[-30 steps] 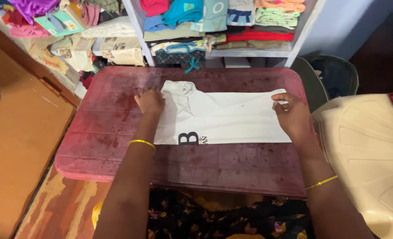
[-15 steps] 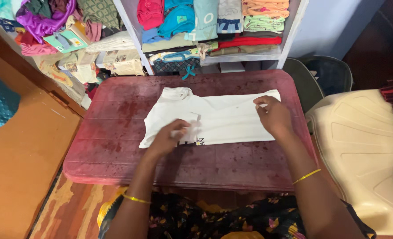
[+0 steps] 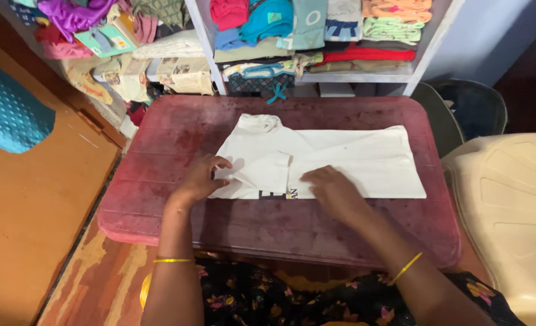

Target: The person folds a white t-shirt by hand on a low table, smoothing the fabric and folding the sides and sleeves inward, then begins folding a brown garment.

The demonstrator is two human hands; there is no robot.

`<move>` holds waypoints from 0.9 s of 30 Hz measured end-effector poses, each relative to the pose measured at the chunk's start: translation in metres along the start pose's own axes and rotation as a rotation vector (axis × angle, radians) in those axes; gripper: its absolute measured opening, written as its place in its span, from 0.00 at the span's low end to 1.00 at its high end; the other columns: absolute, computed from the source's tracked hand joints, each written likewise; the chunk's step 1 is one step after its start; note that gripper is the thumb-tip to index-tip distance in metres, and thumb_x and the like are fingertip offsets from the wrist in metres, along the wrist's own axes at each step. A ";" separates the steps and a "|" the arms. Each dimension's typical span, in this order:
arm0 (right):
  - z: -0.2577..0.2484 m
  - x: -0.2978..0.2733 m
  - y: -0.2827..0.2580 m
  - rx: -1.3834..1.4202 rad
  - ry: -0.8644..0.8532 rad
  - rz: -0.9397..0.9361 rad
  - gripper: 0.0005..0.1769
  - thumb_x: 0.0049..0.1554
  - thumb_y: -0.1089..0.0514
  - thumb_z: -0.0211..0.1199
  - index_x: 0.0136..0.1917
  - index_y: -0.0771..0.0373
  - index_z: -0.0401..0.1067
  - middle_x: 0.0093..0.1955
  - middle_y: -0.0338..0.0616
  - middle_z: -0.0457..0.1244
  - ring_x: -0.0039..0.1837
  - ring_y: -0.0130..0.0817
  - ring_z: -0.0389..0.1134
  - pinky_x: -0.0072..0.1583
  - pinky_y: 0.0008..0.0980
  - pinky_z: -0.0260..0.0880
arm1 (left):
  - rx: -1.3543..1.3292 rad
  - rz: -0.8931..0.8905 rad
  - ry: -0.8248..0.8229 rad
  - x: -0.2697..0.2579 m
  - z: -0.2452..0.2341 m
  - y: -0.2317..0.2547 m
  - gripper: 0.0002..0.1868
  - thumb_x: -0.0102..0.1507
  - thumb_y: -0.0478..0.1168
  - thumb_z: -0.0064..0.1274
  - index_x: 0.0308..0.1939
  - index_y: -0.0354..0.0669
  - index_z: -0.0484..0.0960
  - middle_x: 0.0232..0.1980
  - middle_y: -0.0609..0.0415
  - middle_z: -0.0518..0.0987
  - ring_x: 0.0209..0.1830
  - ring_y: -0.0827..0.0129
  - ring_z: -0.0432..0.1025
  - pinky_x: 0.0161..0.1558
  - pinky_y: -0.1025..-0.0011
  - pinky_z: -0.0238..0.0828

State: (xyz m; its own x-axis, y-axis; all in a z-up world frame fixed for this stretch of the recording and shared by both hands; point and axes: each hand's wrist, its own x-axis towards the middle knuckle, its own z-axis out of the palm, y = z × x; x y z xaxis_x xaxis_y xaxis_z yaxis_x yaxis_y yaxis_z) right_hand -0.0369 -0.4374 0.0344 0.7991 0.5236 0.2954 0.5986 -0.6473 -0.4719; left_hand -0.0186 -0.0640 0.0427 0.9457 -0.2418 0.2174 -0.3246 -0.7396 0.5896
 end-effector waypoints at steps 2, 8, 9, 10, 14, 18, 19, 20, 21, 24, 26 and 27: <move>0.009 -0.001 -0.017 -0.022 -0.059 -0.094 0.16 0.58 0.63 0.59 0.60 0.60 0.76 0.67 0.45 0.66 0.70 0.47 0.61 0.69 0.45 0.60 | 0.019 -0.069 -0.057 -0.002 -0.007 0.004 0.22 0.46 0.31 0.70 0.43 0.43 0.81 0.42 0.50 0.78 0.39 0.59 0.72 0.42 0.62 0.72; 0.015 0.004 -0.045 -0.117 -0.164 -0.091 0.16 0.56 0.62 0.62 0.58 0.61 0.76 0.74 0.44 0.59 0.76 0.47 0.53 0.71 0.48 0.54 | 0.140 -0.120 -0.116 -0.005 -0.013 0.005 0.17 0.46 0.30 0.67 0.38 0.42 0.81 0.39 0.49 0.79 0.42 0.56 0.75 0.43 0.60 0.72; 0.015 0.004 -0.046 -0.113 -0.164 -0.088 0.16 0.56 0.61 0.62 0.58 0.61 0.77 0.75 0.43 0.59 0.77 0.46 0.53 0.72 0.47 0.54 | 0.155 -0.153 -0.138 -0.006 -0.013 0.005 0.17 0.47 0.30 0.66 0.38 0.42 0.81 0.40 0.49 0.79 0.42 0.56 0.76 0.42 0.60 0.72; 0.015 0.004 -0.047 -0.108 -0.165 -0.084 0.15 0.56 0.61 0.62 0.57 0.61 0.77 0.75 0.42 0.59 0.77 0.45 0.53 0.72 0.46 0.54 | 0.160 -0.163 -0.137 -0.007 -0.012 0.005 0.16 0.47 0.30 0.66 0.38 0.42 0.82 0.39 0.48 0.80 0.42 0.55 0.76 0.42 0.60 0.72; 0.018 0.008 -0.049 -0.135 -0.164 -0.124 0.17 0.57 0.61 0.62 0.60 0.64 0.76 0.74 0.44 0.59 0.76 0.45 0.53 0.72 0.47 0.53 | 0.177 -0.192 -0.144 -0.008 -0.008 0.003 0.13 0.48 0.29 0.62 0.36 0.42 0.82 0.38 0.48 0.81 0.42 0.54 0.77 0.43 0.60 0.73; 0.011 0.008 -0.047 -0.166 -0.125 -0.187 0.21 0.54 0.62 0.63 0.62 0.65 0.75 0.71 0.44 0.62 0.75 0.43 0.56 0.71 0.44 0.56 | 0.205 -0.130 -0.110 -0.008 -0.004 -0.001 0.12 0.48 0.27 0.60 0.34 0.42 0.83 0.38 0.48 0.80 0.43 0.54 0.77 0.44 0.60 0.73; 0.007 0.007 -0.046 -0.168 -0.107 -0.203 0.21 0.54 0.62 0.64 0.62 0.64 0.75 0.70 0.43 0.63 0.75 0.42 0.57 0.71 0.43 0.57 | 0.222 -0.126 -0.117 -0.008 -0.004 -0.001 0.11 0.47 0.28 0.60 0.33 0.43 0.84 0.38 0.48 0.81 0.44 0.54 0.77 0.44 0.60 0.73; 0.002 0.006 -0.045 -0.184 -0.114 -0.206 0.21 0.53 0.62 0.64 0.61 0.64 0.75 0.69 0.43 0.64 0.74 0.43 0.57 0.70 0.43 0.57 | 0.239 -0.122 -0.125 -0.009 -0.004 -0.002 0.11 0.47 0.28 0.60 0.32 0.44 0.84 0.37 0.48 0.81 0.45 0.54 0.76 0.45 0.60 0.73; -0.003 0.006 -0.043 -0.201 -0.122 -0.210 0.22 0.52 0.62 0.65 0.61 0.64 0.76 0.69 0.43 0.64 0.73 0.44 0.57 0.69 0.44 0.58 | 0.254 -0.119 -0.133 -0.009 -0.003 -0.002 0.11 0.47 0.28 0.61 0.31 0.44 0.85 0.37 0.49 0.81 0.45 0.55 0.76 0.46 0.60 0.73; -0.014 0.000 -0.041 -0.202 -0.176 -0.203 0.23 0.49 0.63 0.66 0.60 0.64 0.76 0.66 0.42 0.65 0.71 0.43 0.58 0.67 0.43 0.58 | 0.292 -0.145 -0.198 -0.010 -0.001 -0.005 0.12 0.48 0.30 0.62 0.33 0.50 0.86 0.40 0.51 0.81 0.47 0.56 0.76 0.48 0.61 0.73; -0.015 -0.002 -0.040 -0.192 -0.212 -0.191 0.23 0.48 0.63 0.67 0.59 0.64 0.76 0.65 0.41 0.66 0.70 0.41 0.59 0.67 0.43 0.58 | 0.293 -0.125 -0.218 -0.012 0.002 -0.008 0.11 0.47 0.33 0.62 0.33 0.51 0.86 0.42 0.51 0.81 0.49 0.55 0.75 0.49 0.60 0.72; -0.012 -0.002 -0.040 -0.190 -0.225 -0.184 0.22 0.48 0.62 0.67 0.58 0.64 0.77 0.65 0.41 0.66 0.70 0.41 0.59 0.67 0.43 0.58 | 0.295 -0.116 -0.229 -0.013 0.003 -0.010 0.11 0.47 0.34 0.62 0.32 0.51 0.87 0.42 0.51 0.81 0.51 0.54 0.74 0.50 0.59 0.72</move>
State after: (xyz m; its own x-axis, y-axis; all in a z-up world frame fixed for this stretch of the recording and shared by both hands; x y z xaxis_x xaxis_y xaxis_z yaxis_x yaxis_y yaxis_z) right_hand -0.0619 -0.4194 0.0629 0.6568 0.7367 0.1608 0.7484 -0.6107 -0.2587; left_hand -0.0273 -0.0556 0.0318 0.9662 -0.2553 -0.0361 -0.2278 -0.9108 0.3442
